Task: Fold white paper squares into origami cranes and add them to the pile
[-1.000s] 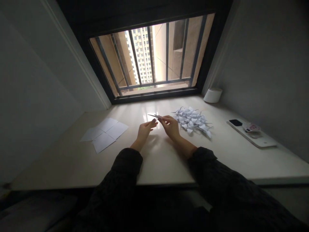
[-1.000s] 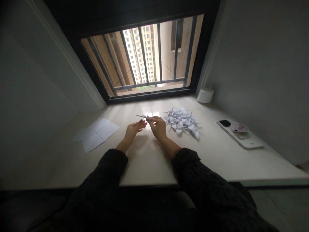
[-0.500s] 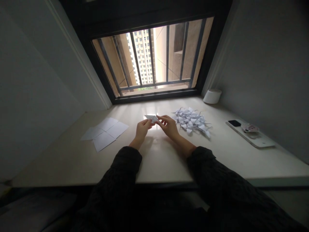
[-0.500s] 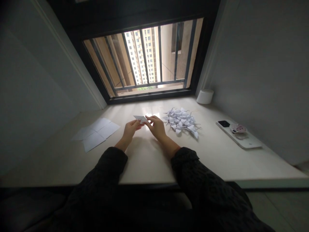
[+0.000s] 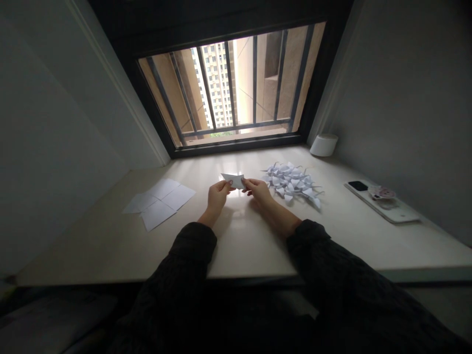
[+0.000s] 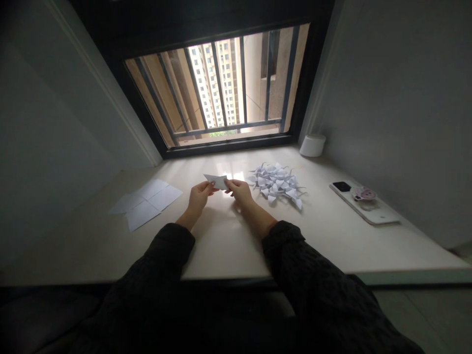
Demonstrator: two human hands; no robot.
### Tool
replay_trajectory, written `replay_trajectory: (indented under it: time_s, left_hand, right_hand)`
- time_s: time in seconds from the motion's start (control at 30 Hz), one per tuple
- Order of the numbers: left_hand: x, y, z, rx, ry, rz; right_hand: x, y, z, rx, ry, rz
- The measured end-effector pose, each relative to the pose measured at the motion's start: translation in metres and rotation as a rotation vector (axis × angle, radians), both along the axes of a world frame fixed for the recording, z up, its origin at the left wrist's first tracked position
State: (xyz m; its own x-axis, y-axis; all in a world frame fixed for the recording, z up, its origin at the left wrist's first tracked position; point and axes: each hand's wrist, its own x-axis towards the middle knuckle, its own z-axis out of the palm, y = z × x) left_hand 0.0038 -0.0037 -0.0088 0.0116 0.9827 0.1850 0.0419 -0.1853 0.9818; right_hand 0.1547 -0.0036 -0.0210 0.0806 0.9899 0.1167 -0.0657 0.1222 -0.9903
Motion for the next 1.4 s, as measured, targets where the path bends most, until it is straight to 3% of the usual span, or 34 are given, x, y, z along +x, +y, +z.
replay_trajectory:
  time_s: [0.1, 0.5, 0.87, 1.2, 1.4]
  left_hand:
    - [0.001, -0.001, 0.001, -0.002, 0.003, -0.006]
    - [-0.001, -0.006, 0.012, -0.101, -0.084, 0.062]
    - [0.0, -0.005, 0.008, -0.067, -0.048, 0.085]
    - [-0.002, -0.005, 0.011, 0.129, 0.108, -0.027]
    - [0.002, -0.008, 0.015, 0.145, 0.021, -0.163]
  right_hand:
    - [0.0, 0.001, -0.001, -0.075, 0.091, 0.066]
    - [0.002, -0.004, 0.005, 0.035, 0.032, 0.133]
    - [0.001, -0.003, 0.003, 0.021, 0.016, -0.018]
    - [0.005, 0.0, 0.003, 0.028, -0.061, -0.065]
    - [0.004, -0.006, 0.006, 0.06, -0.107, 0.006]
